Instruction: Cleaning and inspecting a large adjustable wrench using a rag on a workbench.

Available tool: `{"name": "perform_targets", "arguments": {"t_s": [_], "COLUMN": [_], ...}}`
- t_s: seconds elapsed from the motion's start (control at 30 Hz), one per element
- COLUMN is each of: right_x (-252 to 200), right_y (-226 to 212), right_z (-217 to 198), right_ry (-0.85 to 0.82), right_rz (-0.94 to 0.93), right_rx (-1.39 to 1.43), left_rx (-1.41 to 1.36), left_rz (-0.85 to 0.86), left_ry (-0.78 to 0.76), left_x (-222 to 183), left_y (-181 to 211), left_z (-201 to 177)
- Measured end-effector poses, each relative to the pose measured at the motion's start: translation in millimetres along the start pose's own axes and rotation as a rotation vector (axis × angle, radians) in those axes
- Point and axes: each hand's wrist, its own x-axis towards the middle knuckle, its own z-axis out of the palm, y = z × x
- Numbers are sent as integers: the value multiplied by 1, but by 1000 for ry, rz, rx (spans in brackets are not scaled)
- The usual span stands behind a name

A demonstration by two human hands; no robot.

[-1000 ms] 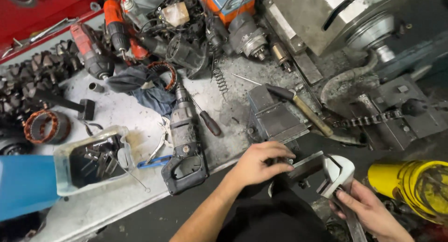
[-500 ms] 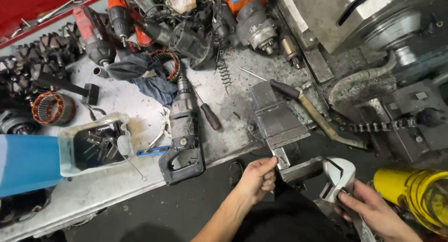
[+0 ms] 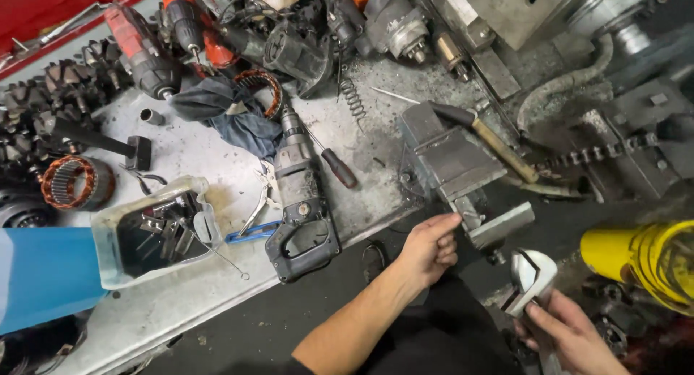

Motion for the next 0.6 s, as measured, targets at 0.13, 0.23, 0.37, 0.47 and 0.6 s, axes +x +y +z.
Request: {"name": "perform_targets", "arguments": {"t_s": [0.13,0.23,0.37,0.47,0.6], "right_x": [-10,-22,-16,1,26], "right_y": [51,81,122,166,231], "right_z": [4,2,-21,-55,-85], "right_ry": [-56,36,58,-57,-101], "right_rz": [-49,95,71,-131,-148], "right_rx": [111,160,138,113,146], "left_rx": [-35,-60,-287,-398,-441], "left_rz": [43,33,-27,-27,71], "left_ry": [-62,-103,-247,-248,-244], "left_x": [11,6,18,-4,11], "left_y": [-5,-9,-21,-20,-37], "left_z": [-10,-7,-20,-1,-5]}}
